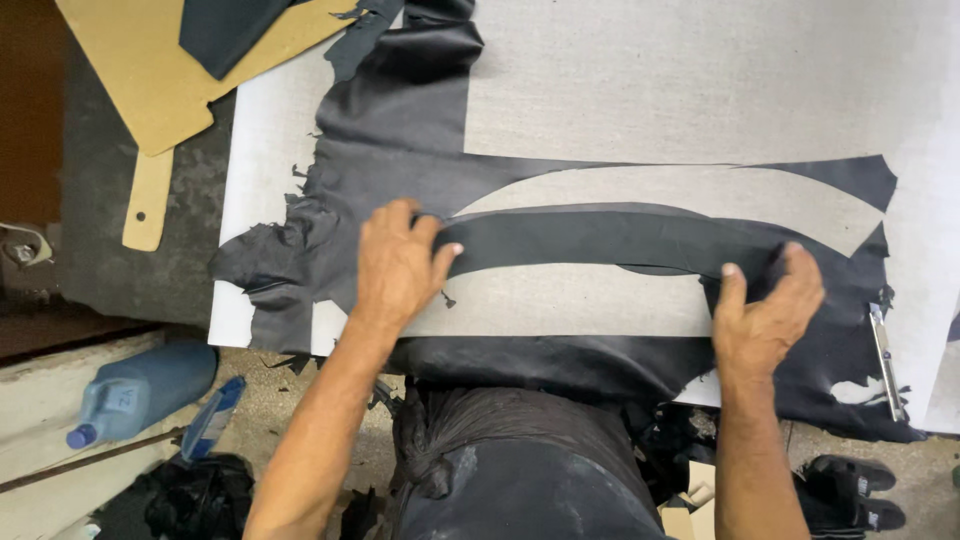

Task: The person places a cardboard template on a large sheet of black leather and uses a utility knife to cut the leather along the template edges. After removing the template, the person cuts additional leather pieces using different templates and a straight edge, then sets the cut pieces aside.

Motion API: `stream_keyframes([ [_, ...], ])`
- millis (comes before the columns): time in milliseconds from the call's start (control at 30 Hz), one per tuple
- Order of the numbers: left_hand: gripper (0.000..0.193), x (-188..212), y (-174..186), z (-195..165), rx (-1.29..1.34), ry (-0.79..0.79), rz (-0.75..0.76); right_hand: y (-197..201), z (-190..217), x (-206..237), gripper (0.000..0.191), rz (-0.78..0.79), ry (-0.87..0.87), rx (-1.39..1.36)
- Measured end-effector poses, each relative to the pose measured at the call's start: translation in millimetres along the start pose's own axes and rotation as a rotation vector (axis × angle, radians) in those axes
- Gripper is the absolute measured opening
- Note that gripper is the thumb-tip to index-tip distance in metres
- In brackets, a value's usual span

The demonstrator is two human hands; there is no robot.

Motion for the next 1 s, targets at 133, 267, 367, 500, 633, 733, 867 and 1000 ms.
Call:
stream_keyframes([
  [133,0.048,-11.5,-27.1,-85.7,0.155,-0.261,-0.071,-10.9,15.4,15.9,0.052,0.202,0.192,0.078],
  [267,0.048,-30.1,-39.8,-101.5,0.061,-0.140,0.050,-24.8,20.2,19.0,0.055,0.388,0.208,0.165],
  [367,0.048,-38.7,-38.0,-89.7,0.074,-0.026,0.197,-25.7,19.6,16.8,0.057,0.370,0.182,0.094],
  [500,0.037,-53.1,-35.9,-89.5,0.077,0.066,0.334,-22.6,13.9,14.9,0.057,0.341,0.179,-0.014],
  [633,0.026,-56.5,-30.8,-101.5,-0.021,0.003,0.307,-25.1,8.0,16.6,0.057,0.401,0.170,-0.042],
  [733,0.023,-53.6,-20.8,-102.7,0.156,-0.042,0.292,-25.3,7.7,15.7,0.056,0.374,0.153,-0.081],
  [867,0.020,-50.5,-12.5,-109.5,0.154,-0.080,0.488,-17.7,3.2,6.1,0.049,0.365,0.136,-0.152],
  [1000,0.012,-68.4,18.4,-149.5,0.924,-0.143,0.671,6.7,-34.2,-25.2,0.039,0.065,0.065,-0.476],
])
Point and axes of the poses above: each hand's wrist, its own x-axis away from the middle knuckle, its own y-axis out of the back of the hand, z = x × y, the point moved 4 cm from there along -x, towards the middle knuckle, and after that the axes turned 14 degrees about y, right-handed, at the moved point
